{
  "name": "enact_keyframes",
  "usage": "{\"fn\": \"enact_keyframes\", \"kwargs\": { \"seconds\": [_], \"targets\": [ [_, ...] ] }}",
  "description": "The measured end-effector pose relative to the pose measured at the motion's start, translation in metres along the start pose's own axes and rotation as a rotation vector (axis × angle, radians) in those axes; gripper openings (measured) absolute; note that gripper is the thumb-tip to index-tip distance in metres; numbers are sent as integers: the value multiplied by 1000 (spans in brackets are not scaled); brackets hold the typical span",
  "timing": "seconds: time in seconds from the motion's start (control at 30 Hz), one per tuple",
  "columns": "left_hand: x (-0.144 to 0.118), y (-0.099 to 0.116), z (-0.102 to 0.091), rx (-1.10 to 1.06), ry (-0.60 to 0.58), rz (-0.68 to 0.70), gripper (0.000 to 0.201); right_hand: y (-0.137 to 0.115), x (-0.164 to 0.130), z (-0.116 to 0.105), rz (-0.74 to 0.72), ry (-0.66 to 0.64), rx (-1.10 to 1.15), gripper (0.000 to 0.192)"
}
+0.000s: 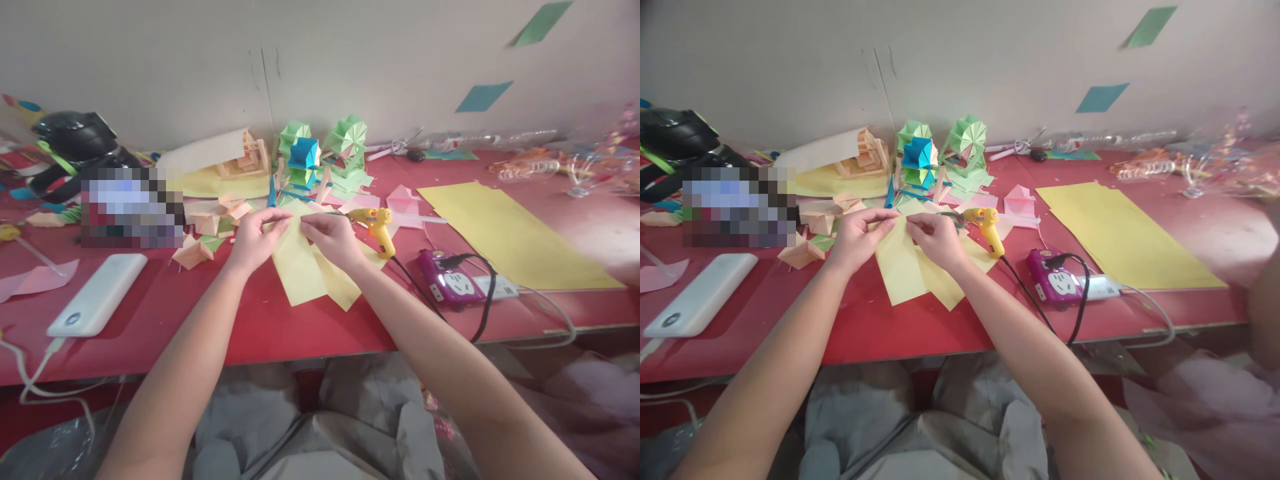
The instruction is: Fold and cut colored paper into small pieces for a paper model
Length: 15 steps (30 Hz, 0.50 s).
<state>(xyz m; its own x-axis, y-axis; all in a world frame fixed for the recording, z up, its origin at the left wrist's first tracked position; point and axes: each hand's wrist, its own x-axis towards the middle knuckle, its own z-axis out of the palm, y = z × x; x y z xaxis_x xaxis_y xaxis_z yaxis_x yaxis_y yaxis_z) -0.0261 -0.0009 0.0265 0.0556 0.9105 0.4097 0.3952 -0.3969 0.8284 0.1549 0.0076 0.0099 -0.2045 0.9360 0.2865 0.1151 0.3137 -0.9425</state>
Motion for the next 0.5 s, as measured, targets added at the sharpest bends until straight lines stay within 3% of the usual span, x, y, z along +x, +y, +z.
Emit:
{"fn": "enact_keyframes", "kwargs": {
  "seconds": [0.5],
  "targets": [
    [-1,4,-1,-42,-16,-10,18,-4,-1,0,43,16,57,20]
  ]
}}
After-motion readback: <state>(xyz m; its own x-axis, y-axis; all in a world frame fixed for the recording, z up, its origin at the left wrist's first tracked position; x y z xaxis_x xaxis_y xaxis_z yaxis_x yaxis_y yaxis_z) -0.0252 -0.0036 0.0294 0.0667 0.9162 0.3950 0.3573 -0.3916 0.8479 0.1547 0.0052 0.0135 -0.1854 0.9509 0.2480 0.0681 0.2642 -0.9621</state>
